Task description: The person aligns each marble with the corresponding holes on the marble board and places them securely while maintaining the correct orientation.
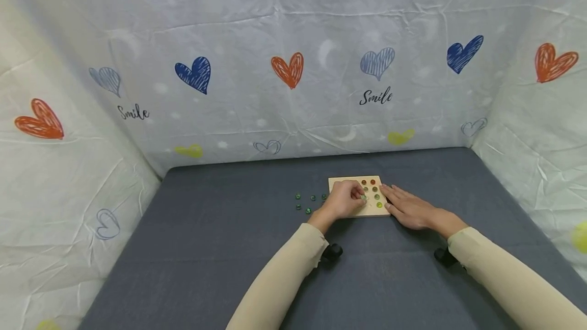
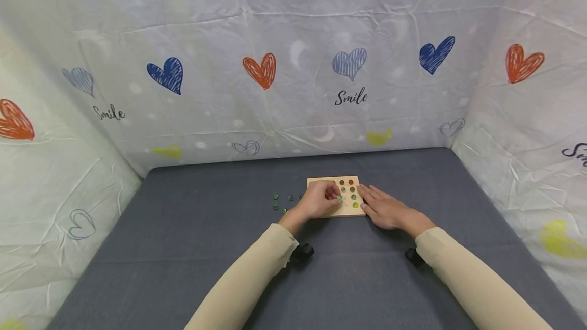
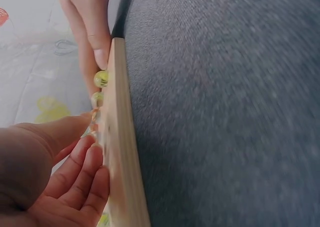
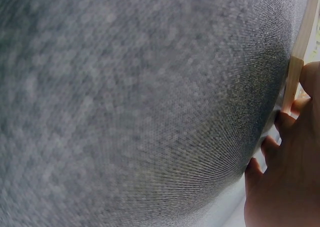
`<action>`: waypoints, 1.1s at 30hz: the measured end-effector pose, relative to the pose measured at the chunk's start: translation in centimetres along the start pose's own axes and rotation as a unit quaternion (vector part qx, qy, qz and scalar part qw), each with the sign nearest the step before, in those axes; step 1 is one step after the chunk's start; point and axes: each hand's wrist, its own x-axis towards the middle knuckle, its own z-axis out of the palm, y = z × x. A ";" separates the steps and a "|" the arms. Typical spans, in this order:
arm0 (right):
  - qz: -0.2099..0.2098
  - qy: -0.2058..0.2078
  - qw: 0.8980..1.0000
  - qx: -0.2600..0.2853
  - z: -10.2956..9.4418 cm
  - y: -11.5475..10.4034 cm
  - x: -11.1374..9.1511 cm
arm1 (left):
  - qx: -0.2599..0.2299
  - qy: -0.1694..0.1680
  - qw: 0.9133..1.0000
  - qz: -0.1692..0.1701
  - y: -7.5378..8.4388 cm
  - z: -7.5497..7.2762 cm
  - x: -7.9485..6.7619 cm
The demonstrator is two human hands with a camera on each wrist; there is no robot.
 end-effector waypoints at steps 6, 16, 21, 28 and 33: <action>0.007 -0.005 1.000 -0.005 -0.3 -0.3 -0.1 | 0.002 0.003 1.000 -0.016 0.4 0.7 0.6; 0.006 -0.007 1.000 -0.001 -0.4 -0.3 0.0 | 0.022 0.013 0.999 -0.041 0.4 1.4 0.7; 0.005 -0.008 1.000 0.001 -0.2 -0.3 0.0 | 0.023 0.013 0.999 -0.039 0.3 1.4 0.5; 0.002 -0.005 1.000 0.002 -0.4 -0.5 -0.1 | 0.030 0.007 0.999 -0.008 0.3 0.9 0.1; 0.000 -0.001 1.000 0.006 -0.3 -0.4 -0.2 | 0.032 0.006 0.999 0.014 0.4 0.2 -0.5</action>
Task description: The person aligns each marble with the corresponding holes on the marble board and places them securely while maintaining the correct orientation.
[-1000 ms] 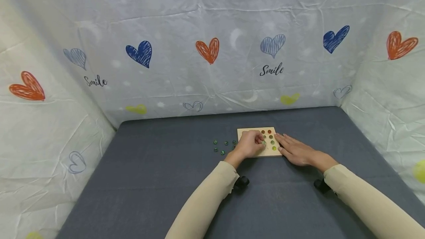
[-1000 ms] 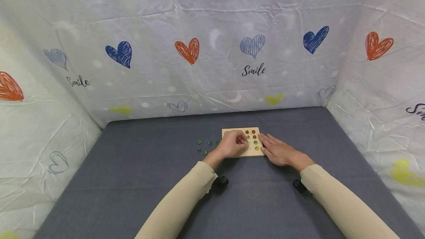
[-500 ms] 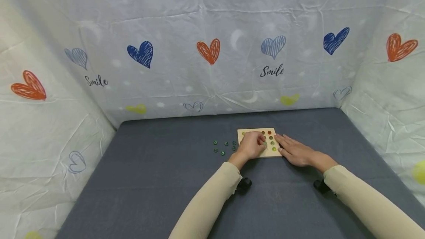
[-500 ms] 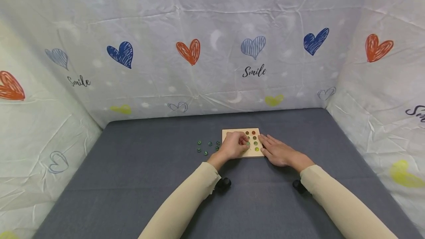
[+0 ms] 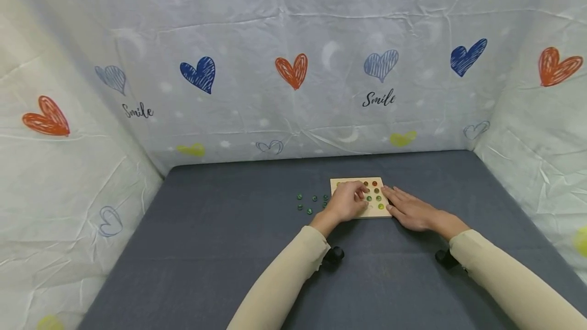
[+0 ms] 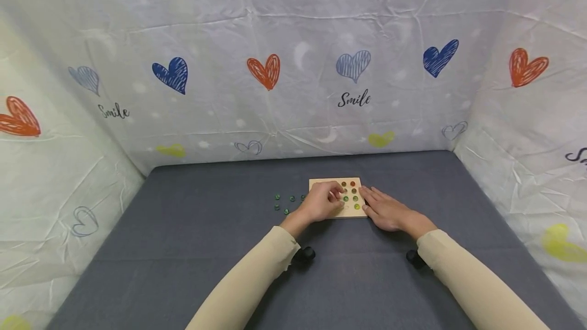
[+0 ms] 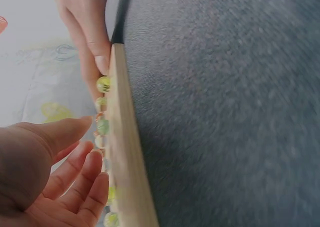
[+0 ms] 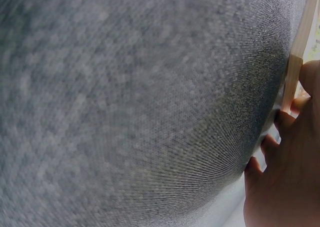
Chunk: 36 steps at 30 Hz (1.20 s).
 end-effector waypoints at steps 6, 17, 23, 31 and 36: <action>-0.001 -0.001 1.000 0.008 0.1 0.0 0.1 | -0.006 -0.006 1.000 0.011 0.1 -1.1 -0.9; -0.016 0.007 1.000 0.009 0.5 0.5 -0.1 | -0.004 0.000 0.999 0.039 -0.2 -3.3 -2.8; -0.017 0.009 1.000 -0.002 0.5 0.6 -0.1 | -0.003 0.008 0.999 0.031 -1.0 -4.3 -3.7; -0.018 0.007 1.000 0.004 0.3 0.5 0.0 | 0.006 0.015 1.000 0.020 -2.5 -5.4 -4.7; -0.019 0.008 1.000 -0.001 0.5 0.6 0.0 | 0.001 0.022 1.000 -0.002 -3.6 -6.4 -5.7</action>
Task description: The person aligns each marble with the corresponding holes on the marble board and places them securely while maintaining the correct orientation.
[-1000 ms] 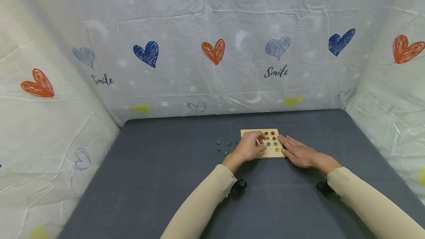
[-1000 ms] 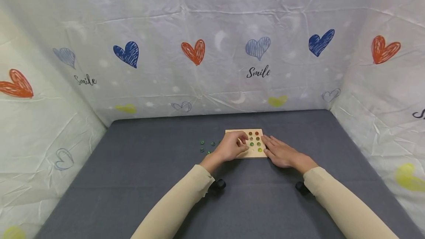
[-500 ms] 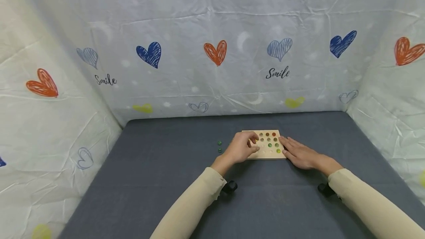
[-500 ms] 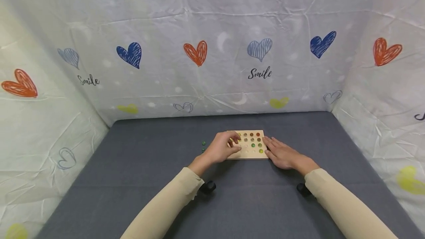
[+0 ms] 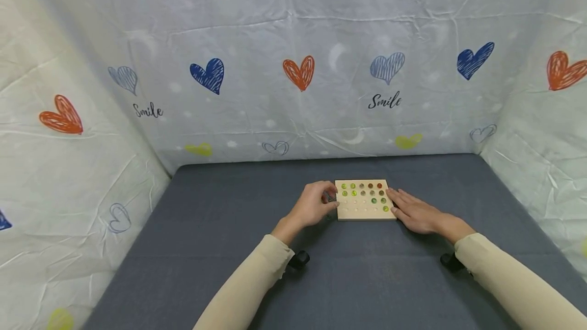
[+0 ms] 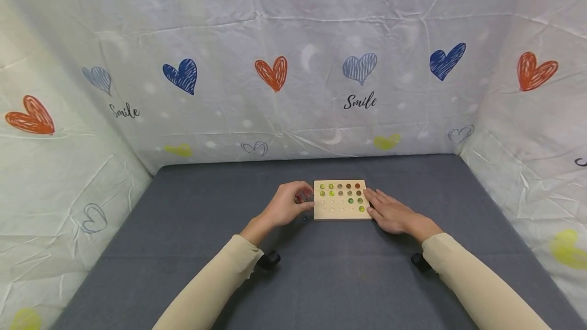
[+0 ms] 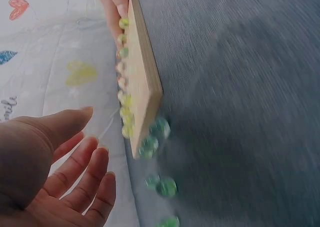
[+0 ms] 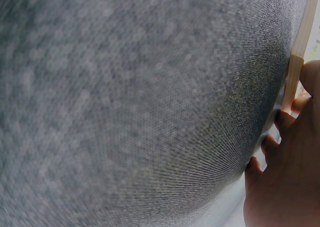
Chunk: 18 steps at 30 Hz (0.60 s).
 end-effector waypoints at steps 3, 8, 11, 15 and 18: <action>0.005 -0.002 1.000 -0.002 0.1 0.2 0.1 | 0.001 0.005 1.000 -0.013 -0.8 -0.6 -0.4; -0.004 0.006 1.000 -0.001 0.1 0.3 0.0 | -0.006 0.017 1.000 -0.023 -2.2 -1.4 -1.2; -0.002 0.005 1.000 0.001 0.0 0.0 -0.2 | -0.007 0.029 0.999 -0.028 -2.9 -1.9 -1.6; 0.009 -0.002 1.000 0.002 -0.1 -0.2 0.0 | -0.010 0.043 0.998 -0.035 -3.7 -2.6 -2.1; 0.007 -0.003 1.000 0.000 -0.1 -0.1 0.0 | -0.016 0.049 0.998 -0.038 -4.4 -3.1 -2.3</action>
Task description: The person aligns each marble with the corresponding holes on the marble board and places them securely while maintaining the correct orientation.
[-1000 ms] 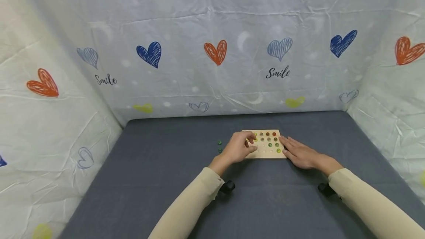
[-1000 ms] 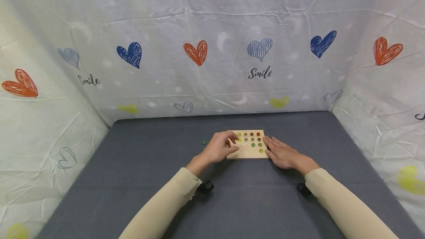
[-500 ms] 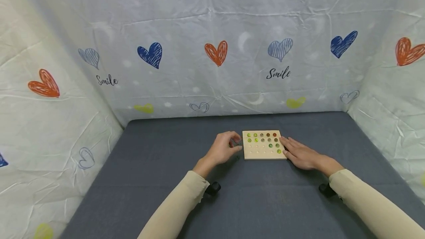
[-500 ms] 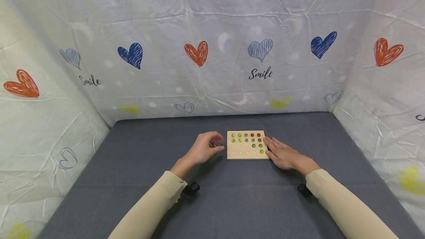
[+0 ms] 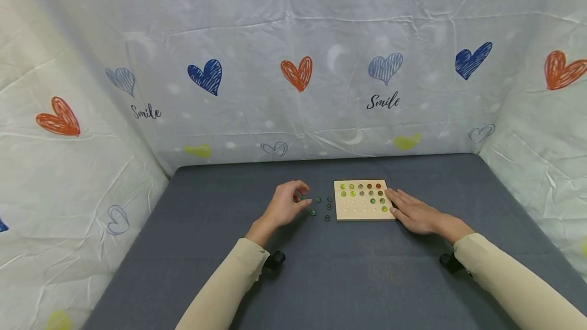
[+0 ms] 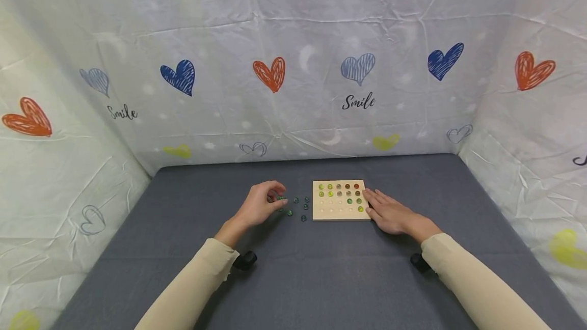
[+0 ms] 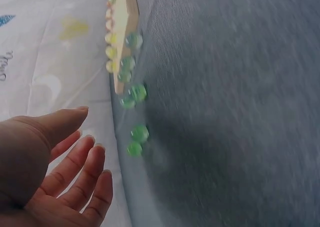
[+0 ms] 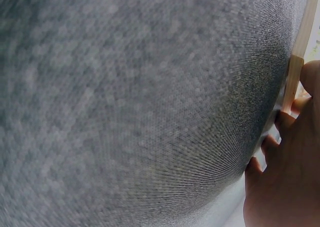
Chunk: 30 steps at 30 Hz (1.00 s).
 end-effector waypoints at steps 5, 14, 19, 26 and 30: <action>-0.008 0.002 1.000 0.000 0.3 0.5 0.1 | 0.008 0.011 1.000 -0.013 -1.1 -0.7 -0.1; 0.005 -0.004 1.000 0.000 0.4 0.6 0.2 | 0.013 0.008 0.999 -0.039 -2.8 -0.5 0.3; 0.007 -0.005 1.000 -0.001 0.4 0.7 0.3 | 0.001 0.002 0.998 -0.060 -3.4 0.0 0.7; 0.001 -0.005 1.000 0.001 0.2 0.4 0.0 | -0.004 -0.005 0.997 -0.077 -3.8 0.4 1.2; 0.001 -0.002 1.000 0.002 -0.1 0.0 -0.1 | -0.003 -0.008 0.997 -0.076 -3.9 0.6 1.4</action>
